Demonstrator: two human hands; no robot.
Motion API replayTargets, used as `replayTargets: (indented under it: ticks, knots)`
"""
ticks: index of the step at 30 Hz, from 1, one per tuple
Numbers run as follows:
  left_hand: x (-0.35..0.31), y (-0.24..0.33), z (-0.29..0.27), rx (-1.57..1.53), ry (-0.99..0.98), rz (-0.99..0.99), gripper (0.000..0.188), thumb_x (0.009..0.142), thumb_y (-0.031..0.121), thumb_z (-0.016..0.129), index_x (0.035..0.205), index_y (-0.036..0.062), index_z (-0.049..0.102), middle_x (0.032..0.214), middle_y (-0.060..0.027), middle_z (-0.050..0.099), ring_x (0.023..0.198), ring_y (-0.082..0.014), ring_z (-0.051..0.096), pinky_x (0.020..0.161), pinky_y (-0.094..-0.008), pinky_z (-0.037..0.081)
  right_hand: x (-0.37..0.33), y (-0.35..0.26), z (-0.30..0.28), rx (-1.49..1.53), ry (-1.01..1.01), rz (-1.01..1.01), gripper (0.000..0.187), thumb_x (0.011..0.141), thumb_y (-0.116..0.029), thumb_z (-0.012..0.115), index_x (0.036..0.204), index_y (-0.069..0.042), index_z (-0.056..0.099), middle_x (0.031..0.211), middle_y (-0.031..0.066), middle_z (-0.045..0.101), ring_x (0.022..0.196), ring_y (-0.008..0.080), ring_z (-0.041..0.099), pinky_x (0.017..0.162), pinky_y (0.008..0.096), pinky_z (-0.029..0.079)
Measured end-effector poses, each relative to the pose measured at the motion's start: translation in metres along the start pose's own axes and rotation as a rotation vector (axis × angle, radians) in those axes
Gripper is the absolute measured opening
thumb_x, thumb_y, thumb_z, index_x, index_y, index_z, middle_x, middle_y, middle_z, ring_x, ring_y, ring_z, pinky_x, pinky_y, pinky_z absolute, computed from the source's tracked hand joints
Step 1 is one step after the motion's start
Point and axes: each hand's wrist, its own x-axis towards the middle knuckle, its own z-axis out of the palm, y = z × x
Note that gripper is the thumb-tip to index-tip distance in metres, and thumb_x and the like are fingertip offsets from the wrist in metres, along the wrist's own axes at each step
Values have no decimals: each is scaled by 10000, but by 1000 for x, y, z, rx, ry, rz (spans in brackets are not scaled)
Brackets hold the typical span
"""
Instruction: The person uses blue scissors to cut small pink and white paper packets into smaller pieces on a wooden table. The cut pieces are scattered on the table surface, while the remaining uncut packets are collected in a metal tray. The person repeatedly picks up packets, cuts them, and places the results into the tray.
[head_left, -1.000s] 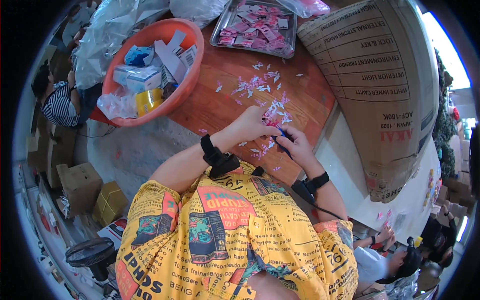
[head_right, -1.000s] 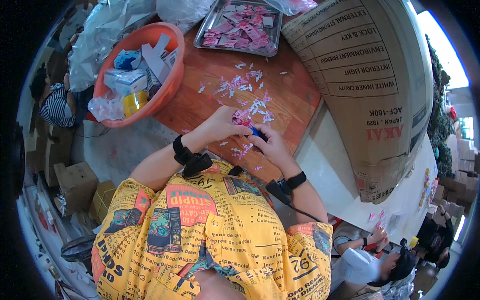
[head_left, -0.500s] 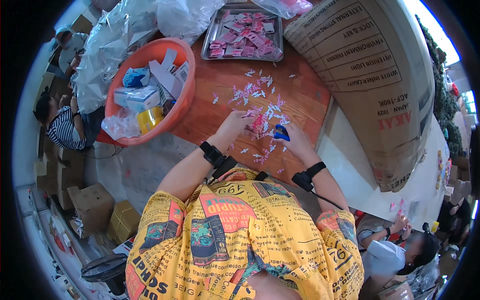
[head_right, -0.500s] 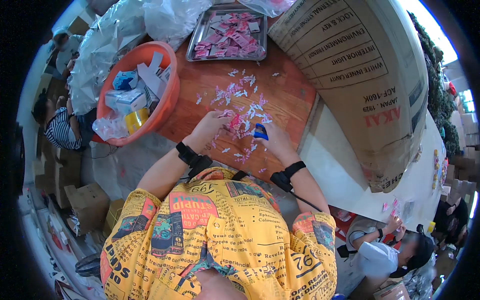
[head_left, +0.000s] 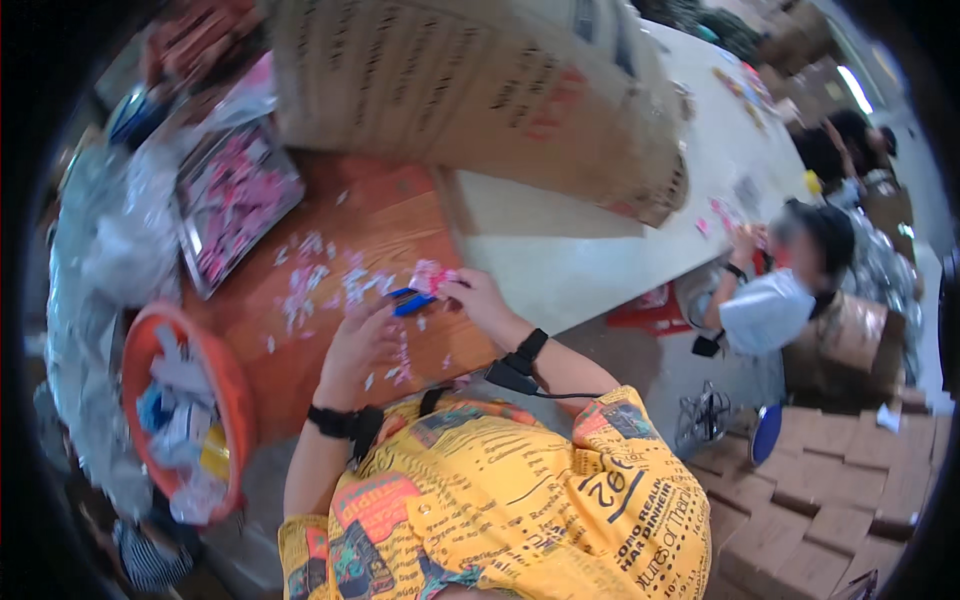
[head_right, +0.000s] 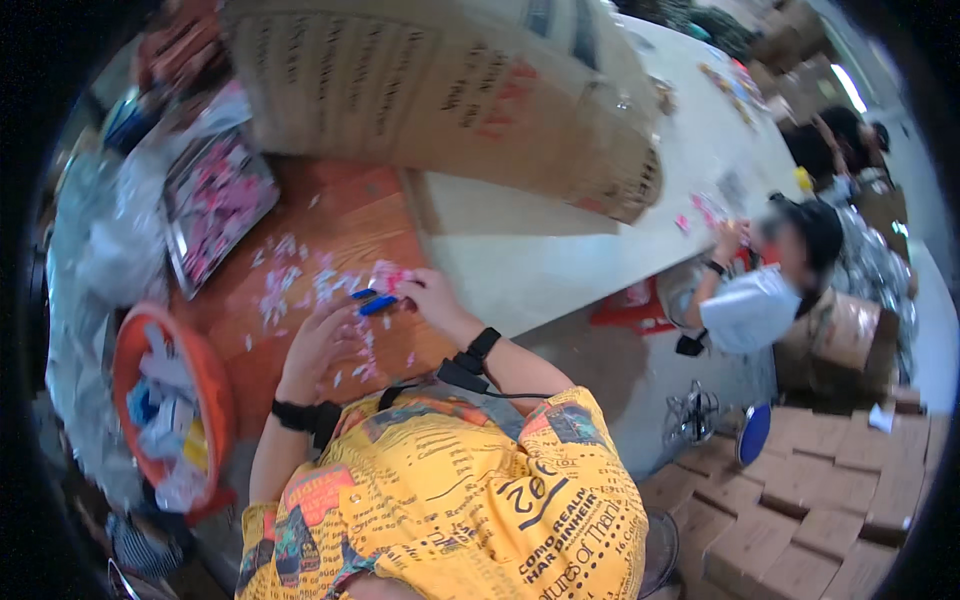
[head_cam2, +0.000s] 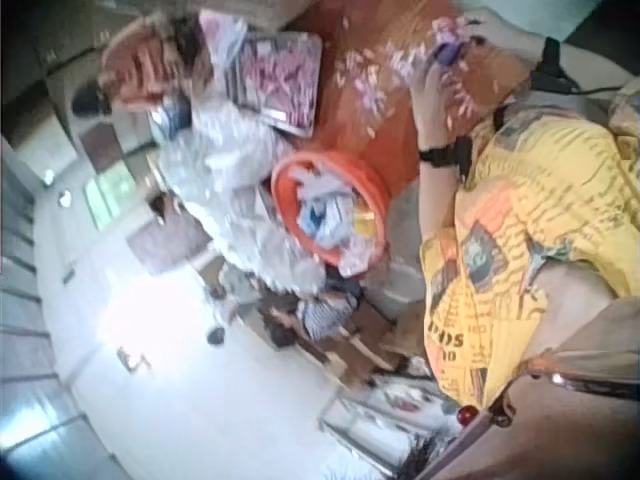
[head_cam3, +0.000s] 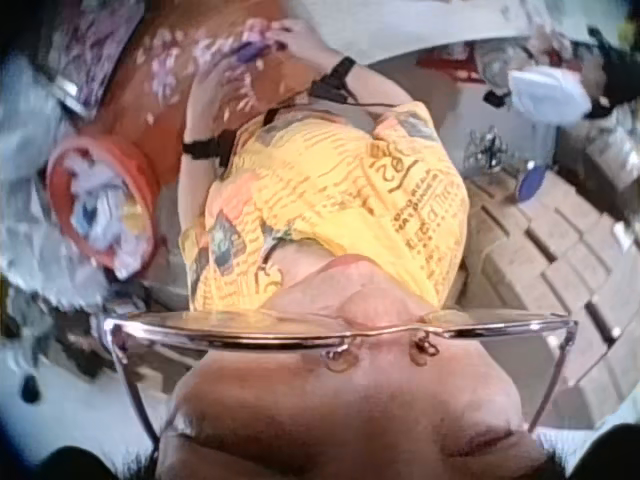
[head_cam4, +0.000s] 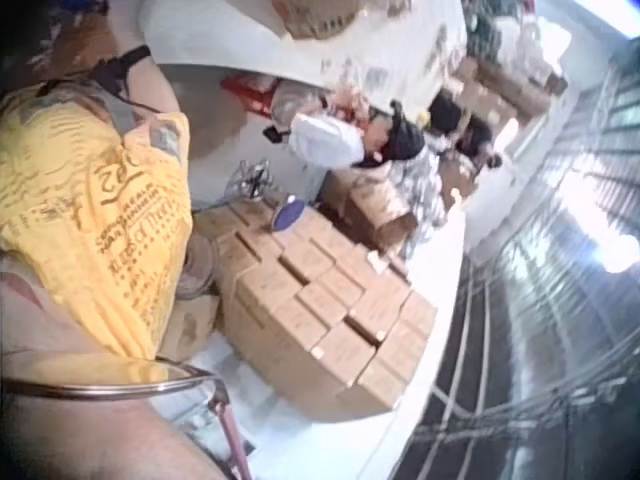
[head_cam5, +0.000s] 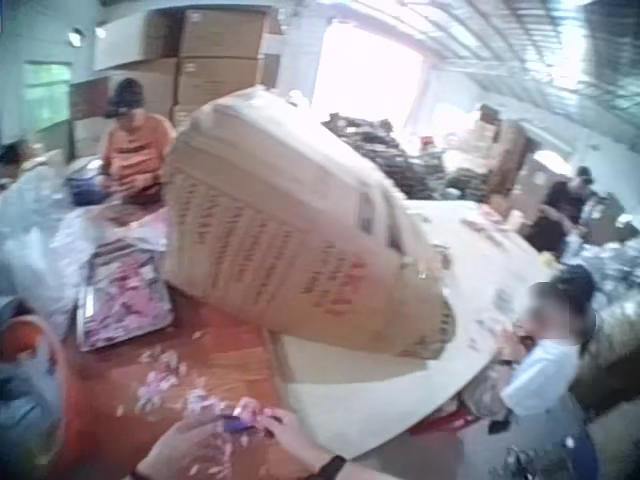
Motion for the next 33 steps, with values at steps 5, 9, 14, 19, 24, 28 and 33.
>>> replayTargets:
  ticks: [5,9,14,19,24,28,33]
  knots:
    - [15,-3,-3,-1,-39,-11,301,889,188,498,1131,12,475,839,-82,559,645,-140,575,557,-280,532,-19,29,-159,161,499,154,128,839,-146,541,784,-38,582,675,26,559,600,128,540,539,249,439]
    - [17,1,-12,15,-42,-11,269,897,167,483,1107,-1,498,851,-77,562,703,-156,588,588,-284,534,-18,59,-287,818,889,76,96,846,-141,521,824,-49,535,655,58,530,585,150,527,487,280,437]
    - [7,-3,-43,75,-11,132,306,901,199,481,1125,-8,504,878,-78,572,767,-155,589,656,-279,509,27,37,-199,226,702,38,179,854,-158,537,964,-18,549,744,67,580,594,150,550,528,250,451]
    - [-8,9,-67,147,24,302,290,882,209,506,1083,3,539,910,-68,603,807,-147,582,695,-282,482,91,11,-58,-332,91,-201,144,851,-121,549,919,-4,600,747,39,597,615,97,556,526,215,444]
    - [-9,6,-112,-83,163,170,253,893,193,512,1058,4,538,854,-69,596,731,-151,597,639,-269,493,154,-35,97,-714,-250,-647,119,783,-98,582,860,-12,612,790,104,614,685,210,598,622,311,472]
    - [-15,-8,-140,-209,257,157,223,888,180,517,1032,13,553,847,-61,600,728,-152,601,635,-269,498,202,-69,192,-873,-379,-778,125,756,-118,556,822,-41,629,830,136,598,810,311,585,696,388,467]
    - [-15,-15,-162,-190,326,197,193,872,149,534,994,9,583,848,-39,603,752,-121,580,694,-243,475,280,-62,251,-1269,-276,-753,167,780,-115,504,840,-61,650,882,140,600,853,311,589,721,403,478]
